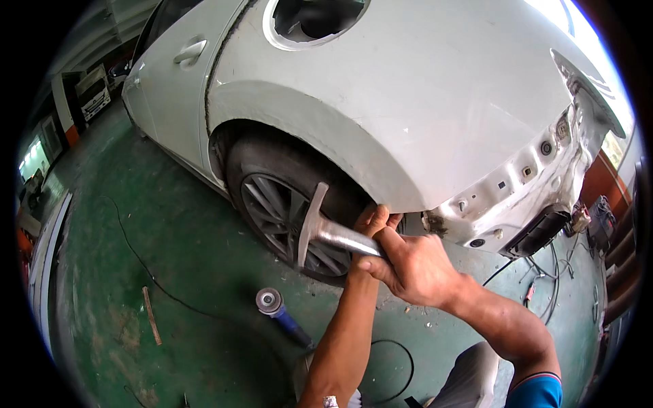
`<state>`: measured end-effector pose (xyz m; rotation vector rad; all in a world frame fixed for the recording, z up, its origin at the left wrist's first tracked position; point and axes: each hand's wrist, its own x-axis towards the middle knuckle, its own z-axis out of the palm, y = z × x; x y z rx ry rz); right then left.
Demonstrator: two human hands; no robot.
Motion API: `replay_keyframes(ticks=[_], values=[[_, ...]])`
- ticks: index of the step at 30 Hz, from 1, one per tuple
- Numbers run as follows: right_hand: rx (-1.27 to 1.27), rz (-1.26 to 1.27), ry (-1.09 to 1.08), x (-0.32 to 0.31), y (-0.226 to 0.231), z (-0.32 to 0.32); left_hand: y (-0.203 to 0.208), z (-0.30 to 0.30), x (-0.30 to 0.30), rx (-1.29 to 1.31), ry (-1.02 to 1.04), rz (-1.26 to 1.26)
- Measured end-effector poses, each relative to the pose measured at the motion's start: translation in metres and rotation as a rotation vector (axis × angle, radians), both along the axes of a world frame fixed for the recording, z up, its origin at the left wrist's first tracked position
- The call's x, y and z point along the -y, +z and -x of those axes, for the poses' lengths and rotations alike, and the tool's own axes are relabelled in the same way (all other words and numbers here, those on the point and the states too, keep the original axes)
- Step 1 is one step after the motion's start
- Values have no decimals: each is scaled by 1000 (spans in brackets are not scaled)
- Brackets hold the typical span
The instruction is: The person uses an angle grinder to remove paint and smooth the front bumper of a white car. They then use a hammer to tap and reshape the front fender and hood area, repeatedly checking the surface with their hand.
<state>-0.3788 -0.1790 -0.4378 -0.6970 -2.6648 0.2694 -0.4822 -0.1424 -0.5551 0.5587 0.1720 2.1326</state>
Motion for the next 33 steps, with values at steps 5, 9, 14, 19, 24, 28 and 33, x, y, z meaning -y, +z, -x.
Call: replay_keyframes(ticks=[5, 9, 14, 19, 24, 28, 33], values=[[-4, -1, -34, -10, 1, 4, -55, 35, -27, -114, -237, -235], [-23, -80, 84, -11, -1, -9, 13, -6, 4, 14, 27, 139], [-95, 109, -18, -2, -2, 1, -9, 7, -3, -17, -49, 63], [-92, 46, 19, -29, 1, 3, -52, 39, -17, -224, -158, -156], [-86, -88, 157, -5, -7, -8, -12, 5, -9, -23, -63, -17], [22, -71, -2, -21, -4, -4, -27, 16, -13, -97, -159, -95], [34, -14, 55, -21, 3, 1, -28, 10, -13, -2, -99, 26]])
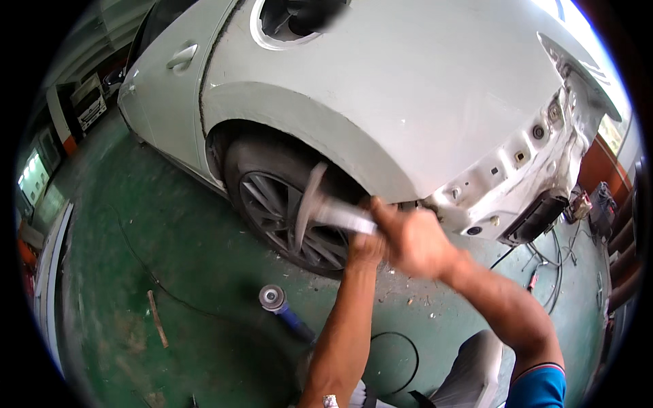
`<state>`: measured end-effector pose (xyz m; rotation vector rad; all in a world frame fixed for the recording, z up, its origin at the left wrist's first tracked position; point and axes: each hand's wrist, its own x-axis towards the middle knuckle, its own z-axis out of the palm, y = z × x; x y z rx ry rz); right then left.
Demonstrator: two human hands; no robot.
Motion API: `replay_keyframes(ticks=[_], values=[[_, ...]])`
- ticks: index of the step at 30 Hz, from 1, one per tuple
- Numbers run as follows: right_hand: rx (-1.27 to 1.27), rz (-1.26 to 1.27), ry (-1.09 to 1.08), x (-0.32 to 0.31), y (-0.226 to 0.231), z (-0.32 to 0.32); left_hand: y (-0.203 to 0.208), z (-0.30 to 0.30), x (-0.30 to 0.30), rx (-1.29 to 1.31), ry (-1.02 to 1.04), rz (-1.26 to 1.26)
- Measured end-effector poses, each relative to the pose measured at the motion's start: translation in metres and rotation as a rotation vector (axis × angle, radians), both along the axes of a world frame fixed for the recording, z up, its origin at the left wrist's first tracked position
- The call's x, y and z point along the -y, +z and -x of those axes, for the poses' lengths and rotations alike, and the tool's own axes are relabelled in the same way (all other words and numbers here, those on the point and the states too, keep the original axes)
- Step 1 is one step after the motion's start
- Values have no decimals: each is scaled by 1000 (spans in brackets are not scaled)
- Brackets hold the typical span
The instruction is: The person uses an angle grinder to remove paint and smooth the front bumper of a white car. They then use a hammer to tap and reshape the front fender and hood area, repeatedly checking the surface with their hand.
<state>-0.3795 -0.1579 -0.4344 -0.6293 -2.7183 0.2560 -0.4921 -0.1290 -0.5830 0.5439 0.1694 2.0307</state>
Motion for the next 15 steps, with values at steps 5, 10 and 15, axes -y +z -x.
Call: replay_keyframes(ticks=[5, 10, 15], values=[[-64, 217, -107, 5, -11, -12, 15, 9, 12, -267, 15, 64], [-141, 72, -41, 31, -5, 15, 0, 10, 4, -166, 10, 87], [-26, 104, -144, -5, -1, 26, -5, 2, -4, -181, 38, 100]])
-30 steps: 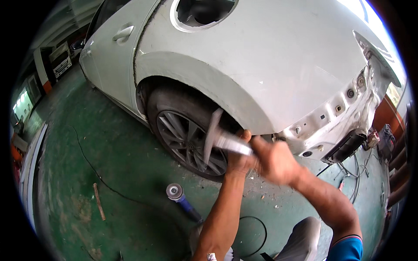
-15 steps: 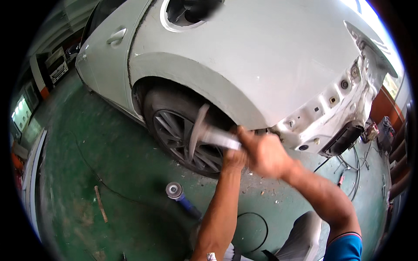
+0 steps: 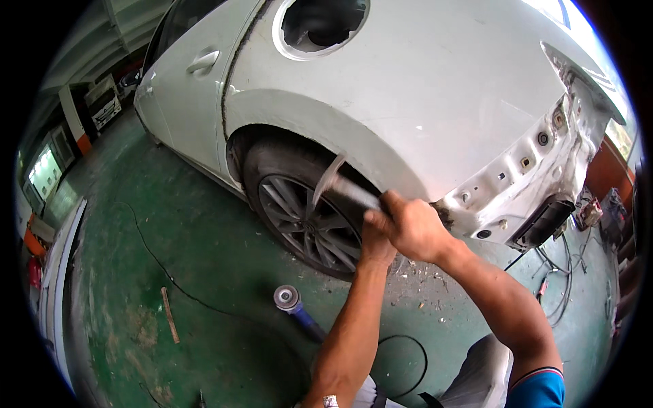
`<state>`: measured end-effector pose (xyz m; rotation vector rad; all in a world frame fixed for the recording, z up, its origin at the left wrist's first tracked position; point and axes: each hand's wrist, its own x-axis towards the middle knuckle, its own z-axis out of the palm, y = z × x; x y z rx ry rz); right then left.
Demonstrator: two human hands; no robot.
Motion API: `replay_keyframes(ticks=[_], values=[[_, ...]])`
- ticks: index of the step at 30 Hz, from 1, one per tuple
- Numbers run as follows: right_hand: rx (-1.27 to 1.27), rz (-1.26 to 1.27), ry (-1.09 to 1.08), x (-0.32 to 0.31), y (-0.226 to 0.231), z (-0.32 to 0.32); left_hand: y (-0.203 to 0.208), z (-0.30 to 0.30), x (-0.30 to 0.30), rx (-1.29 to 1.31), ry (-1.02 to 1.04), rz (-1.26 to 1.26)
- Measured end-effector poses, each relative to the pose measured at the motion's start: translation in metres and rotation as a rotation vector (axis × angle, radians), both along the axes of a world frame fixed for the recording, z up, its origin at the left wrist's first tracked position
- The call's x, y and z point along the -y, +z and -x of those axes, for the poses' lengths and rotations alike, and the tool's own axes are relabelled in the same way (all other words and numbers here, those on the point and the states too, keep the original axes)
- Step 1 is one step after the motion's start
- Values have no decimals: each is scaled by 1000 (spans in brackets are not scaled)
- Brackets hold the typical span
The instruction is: The person uses an angle grinder to remove paint and smooth the front bumper of a white car. They then use a hammer to tap and reshape the front fender and hood area, repeatedly checking the surface with their hand.
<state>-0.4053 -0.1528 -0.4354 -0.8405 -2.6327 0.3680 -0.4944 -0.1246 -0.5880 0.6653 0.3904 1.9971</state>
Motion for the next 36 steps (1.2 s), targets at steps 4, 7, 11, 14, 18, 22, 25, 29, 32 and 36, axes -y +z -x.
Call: replay_keyframes(ticks=[4, 7, 11, 14, 18, 22, 25, 29, 32, 36], values=[[-74, -118, 154, 41, 6, 1, 8, 7, 4, 20, 26, -37], [-98, -115, 119, 14, 13, 8, 5, 7, -3, 14, 16, -35], [-109, -166, 143, 31, 7, 2, 4, 5, 0, 13, 3, -24], [-46, -97, 140, 9, 8, -14, 3, 3, 2, -1, -12, -23], [-112, -96, 165, 25, 2, -21, -3, 11, -3, 121, -132, -64], [-108, 138, 54, -7, -1, -30, 3, 7, 12, -298, 194, 27], [-108, 177, 75, 11, -10, -62, 34, 16, 29, -297, 122, 153], [-261, 482, 33, 36, -50, -130, 50, 70, 29, -163, 50, 16], [-280, 540, -94, 51, -96, -173, 85, 77, 23, -203, 150, 8], [-291, 654, -184, 67, -154, -200, 78, 68, 14, -115, 132, 15]])
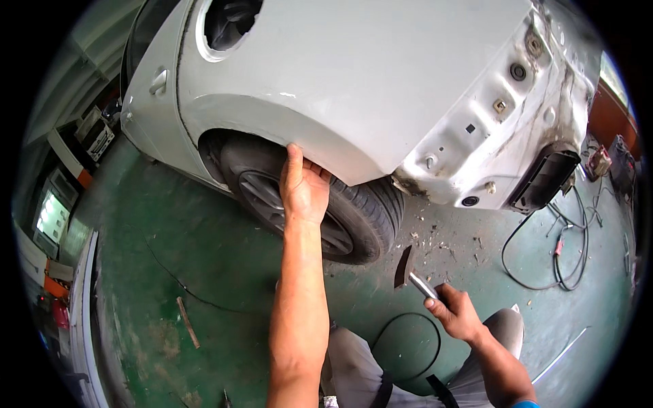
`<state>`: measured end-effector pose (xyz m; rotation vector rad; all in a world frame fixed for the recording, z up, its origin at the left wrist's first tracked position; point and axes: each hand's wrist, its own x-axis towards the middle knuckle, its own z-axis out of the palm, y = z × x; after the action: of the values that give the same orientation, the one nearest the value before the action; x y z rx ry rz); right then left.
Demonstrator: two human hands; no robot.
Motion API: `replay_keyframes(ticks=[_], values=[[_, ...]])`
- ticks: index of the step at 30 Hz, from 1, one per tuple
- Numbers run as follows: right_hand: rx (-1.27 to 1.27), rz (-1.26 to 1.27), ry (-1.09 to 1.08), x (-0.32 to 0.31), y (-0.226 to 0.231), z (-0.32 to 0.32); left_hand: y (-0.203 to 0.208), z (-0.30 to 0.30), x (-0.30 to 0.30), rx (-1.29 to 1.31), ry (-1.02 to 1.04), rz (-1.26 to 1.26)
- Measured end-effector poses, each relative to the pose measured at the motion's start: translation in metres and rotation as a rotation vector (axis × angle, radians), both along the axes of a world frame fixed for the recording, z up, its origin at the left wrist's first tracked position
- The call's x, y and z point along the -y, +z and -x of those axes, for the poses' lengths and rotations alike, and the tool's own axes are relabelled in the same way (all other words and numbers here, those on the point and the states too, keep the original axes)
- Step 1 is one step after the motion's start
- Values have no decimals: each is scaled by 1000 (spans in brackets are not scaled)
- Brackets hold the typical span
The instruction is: The person uses an angle grinder to remove paint and smooth the front bumper of a white car. They then use a hammer to tap and reshape the front fender and hood area, repeatedly checking the surface with their hand.
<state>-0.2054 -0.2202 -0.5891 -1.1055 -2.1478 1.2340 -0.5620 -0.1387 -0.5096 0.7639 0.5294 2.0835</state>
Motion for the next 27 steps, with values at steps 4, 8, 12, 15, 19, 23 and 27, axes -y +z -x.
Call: replay_keyframes(ticks=[4, 8, 12, 15, 19, 23, 27], values=[[11, 84, 25, 5, -21, -9, -19, -17, 4, -19, -15, 4], [-7, 51, 45, 0, -31, -16, -34, -20, -4, -63, -10, -44], [-28, 53, 43, -7, -40, -24, -29, -19, -3, -58, 11, 41], [-30, -5, 93, -12, -49, -26, -8, -13, 9, -19, 85, 180], [-30, -48, 154, -16, -63, -31, 19, -28, 13, -66, 183, 323], [-20, -118, 206, -18, -85, -43, 12, -31, 4, -148, 261, 318], [57, -117, 293, -24, -94, -59, 14, -42, 2, -211, 377, 335]])
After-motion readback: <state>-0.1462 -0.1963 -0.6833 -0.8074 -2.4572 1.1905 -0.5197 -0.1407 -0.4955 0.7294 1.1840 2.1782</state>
